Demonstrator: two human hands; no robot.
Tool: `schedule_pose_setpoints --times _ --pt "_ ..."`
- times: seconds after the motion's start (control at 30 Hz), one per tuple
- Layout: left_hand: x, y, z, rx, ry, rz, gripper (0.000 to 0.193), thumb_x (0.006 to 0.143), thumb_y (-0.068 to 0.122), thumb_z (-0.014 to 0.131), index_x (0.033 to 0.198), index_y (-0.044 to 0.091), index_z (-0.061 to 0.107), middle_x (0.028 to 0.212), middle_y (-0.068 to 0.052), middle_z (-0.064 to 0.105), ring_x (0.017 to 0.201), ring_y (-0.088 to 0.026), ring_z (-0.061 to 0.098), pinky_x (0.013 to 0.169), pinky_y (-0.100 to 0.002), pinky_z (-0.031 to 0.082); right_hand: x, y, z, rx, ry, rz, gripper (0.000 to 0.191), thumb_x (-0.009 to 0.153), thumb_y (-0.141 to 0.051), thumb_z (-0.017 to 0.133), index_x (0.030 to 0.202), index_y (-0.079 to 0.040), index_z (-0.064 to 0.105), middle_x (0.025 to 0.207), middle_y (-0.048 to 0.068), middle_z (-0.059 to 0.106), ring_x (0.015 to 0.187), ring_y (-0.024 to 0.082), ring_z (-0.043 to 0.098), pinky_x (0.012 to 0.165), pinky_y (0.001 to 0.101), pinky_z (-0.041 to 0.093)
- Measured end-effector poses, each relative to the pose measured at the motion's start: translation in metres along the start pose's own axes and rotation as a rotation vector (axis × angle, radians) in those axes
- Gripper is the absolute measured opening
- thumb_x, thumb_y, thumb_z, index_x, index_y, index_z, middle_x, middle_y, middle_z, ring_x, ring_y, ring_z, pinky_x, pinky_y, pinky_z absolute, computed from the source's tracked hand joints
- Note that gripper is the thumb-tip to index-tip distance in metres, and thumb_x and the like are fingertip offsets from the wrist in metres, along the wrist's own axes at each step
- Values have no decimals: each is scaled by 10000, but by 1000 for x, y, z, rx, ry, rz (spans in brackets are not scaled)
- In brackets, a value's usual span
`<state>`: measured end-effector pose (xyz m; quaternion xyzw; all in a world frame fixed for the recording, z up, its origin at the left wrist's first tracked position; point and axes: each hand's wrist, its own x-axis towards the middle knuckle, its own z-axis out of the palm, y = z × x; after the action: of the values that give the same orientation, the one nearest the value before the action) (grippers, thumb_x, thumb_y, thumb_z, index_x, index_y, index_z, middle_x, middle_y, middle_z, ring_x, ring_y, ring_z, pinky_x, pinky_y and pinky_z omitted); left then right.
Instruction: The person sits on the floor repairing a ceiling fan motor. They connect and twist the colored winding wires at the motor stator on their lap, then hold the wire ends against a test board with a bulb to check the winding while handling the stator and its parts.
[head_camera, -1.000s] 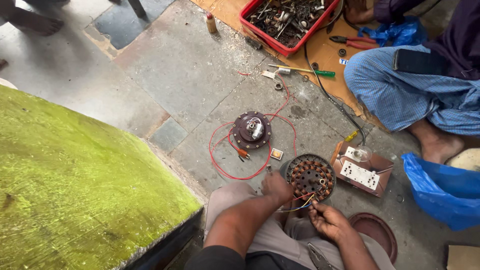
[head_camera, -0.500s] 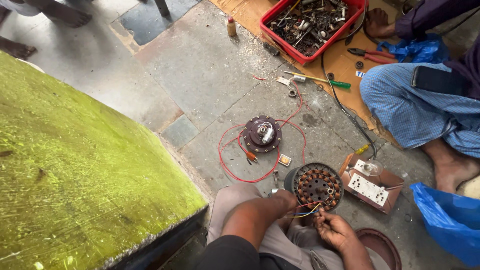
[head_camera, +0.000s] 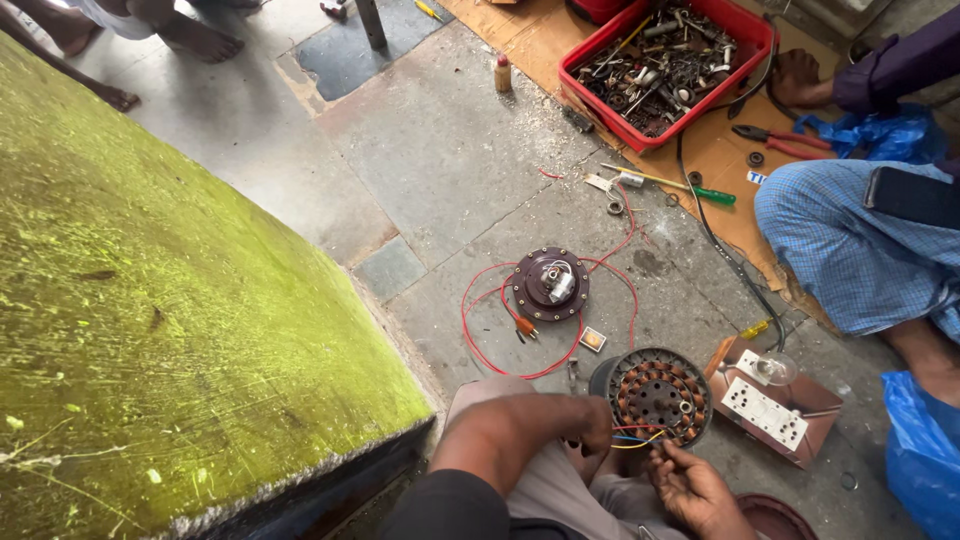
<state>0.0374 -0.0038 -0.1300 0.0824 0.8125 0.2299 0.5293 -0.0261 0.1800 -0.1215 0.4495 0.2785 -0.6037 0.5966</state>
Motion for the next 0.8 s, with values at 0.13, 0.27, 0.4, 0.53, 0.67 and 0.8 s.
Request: schedule_pose_setpoints --times 0.13,0.27,0.4,0.53,0.67,0.8 --pt "-7 -24 -8 15 220 19 253 711 206 806 935 91 826 933 -99 813 831 -213 768 774 -368 603 2 5 5 -49 -37 -90 226 902 -150 644 1044 24 623 903 166 670 754 233 660 579 247 580" --pt "-9 -54 6 -421 704 98 258 711 127 802 960 58 811 917 -93 800 820 -185 748 759 -344 601 5 21 -30 -96 -166 -269 133 929 33 624 1057 64 605 1002 167 681 967 272 671 932 357 567" --pt "-19 -63 29 -863 723 133 273 712 47 798 985 24 795 902 -87 787 809 -157 727 743 -321 599 -5 44 -54 -347 -73 -302 190 970 -57 667 1141 25 671 1001 113 716 887 214 686 782 336 582" --pt "-48 -49 30 -1165 635 232 293 700 -17 796 992 -13 770 894 -61 776 799 -115 717 739 -289 607 -8 56 -22 -459 -113 -365 262 946 -72 679 1194 11 707 1007 96 721 908 189 688 826 335 585" --pt "-74 -38 22 -1148 695 223 254 726 -41 785 978 -12 783 895 -62 776 807 -133 716 745 -287 607 -3 71 7 -389 -193 -349 174 977 -130 702 1096 -5 684 971 82 708 888 198 691 826 354 581" --pt "-85 -32 20 -1231 620 189 208 755 -43 796 962 -29 779 853 -64 780 757 -121 732 724 -277 634 1 77 5 -298 -244 -371 184 990 -167 696 1099 -19 709 950 47 698 864 148 663 809 326 563"
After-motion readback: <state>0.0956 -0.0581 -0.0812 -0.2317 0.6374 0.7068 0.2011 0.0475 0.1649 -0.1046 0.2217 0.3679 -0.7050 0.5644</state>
